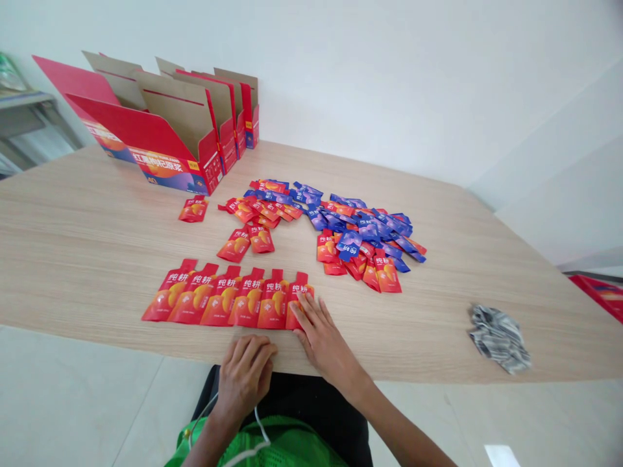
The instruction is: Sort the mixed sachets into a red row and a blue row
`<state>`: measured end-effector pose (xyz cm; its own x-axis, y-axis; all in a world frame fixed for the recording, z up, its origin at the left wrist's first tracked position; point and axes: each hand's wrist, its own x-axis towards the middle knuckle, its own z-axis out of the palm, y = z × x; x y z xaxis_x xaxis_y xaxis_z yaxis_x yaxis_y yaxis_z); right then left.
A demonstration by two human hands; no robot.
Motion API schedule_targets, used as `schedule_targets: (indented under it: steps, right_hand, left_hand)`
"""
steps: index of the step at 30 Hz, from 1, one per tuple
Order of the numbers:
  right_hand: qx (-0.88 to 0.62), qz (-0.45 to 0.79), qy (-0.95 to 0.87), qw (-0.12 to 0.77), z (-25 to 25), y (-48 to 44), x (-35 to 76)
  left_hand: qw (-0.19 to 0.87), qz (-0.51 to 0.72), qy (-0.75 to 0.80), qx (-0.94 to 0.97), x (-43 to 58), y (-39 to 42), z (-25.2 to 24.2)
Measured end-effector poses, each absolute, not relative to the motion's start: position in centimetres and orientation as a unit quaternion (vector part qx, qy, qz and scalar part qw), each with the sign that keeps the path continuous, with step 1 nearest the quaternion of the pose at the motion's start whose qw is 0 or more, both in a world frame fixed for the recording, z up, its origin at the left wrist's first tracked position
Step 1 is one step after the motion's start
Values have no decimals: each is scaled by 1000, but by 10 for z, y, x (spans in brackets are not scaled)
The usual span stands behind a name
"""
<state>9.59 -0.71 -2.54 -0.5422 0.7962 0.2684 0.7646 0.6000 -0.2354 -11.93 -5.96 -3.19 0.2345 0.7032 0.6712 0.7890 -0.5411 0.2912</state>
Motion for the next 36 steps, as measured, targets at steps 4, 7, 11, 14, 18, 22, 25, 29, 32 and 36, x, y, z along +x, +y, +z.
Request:
schedule_targets:
  steps: [4,7,11,14,18,22,25,29,32,36]
  right_hand:
    - [-433,66,-887,144,-18,-6,101]
    - [-429,79,-891,127,-13,-6,104]
    - [-425,89,-891,131,-14,-4,106]
    - [-417,94,-893,139,-17,-3,106]
    - [-407,104,-895,154,-17,-1,109]
    - [-399,132,-890,176,-1,12,109]
    - [-407,163,-872,217,21,42,97]
    - [-472,145,-841,224,42,101,59]
    - [-505,110,-842,155,45,139,25]
    - [-525,76,-843,85,41,163,-7]
  left_hand:
    - [57,-395,-477,-783,-118,-59,-30]
    - [57,-395,-478,-782,-118,-59,-30]
    - [53,-395,-475,-784,-119,-59,-30]
    - [45,-395,-479,-782,-118,-59,-29]
    - [33,-391,-492,-777,-117,-60,-27]
    - [24,-392,-500,-772,-116,-60,-25]
    - [26,-394,-503,-769,-116,-60,-27]
    - [33,-391,-509,-766,-116,-59,-30]
    - [29,-395,-510,-764,-115,-59,-30]
    - [20,-404,-509,-760,-113,-60,-30]
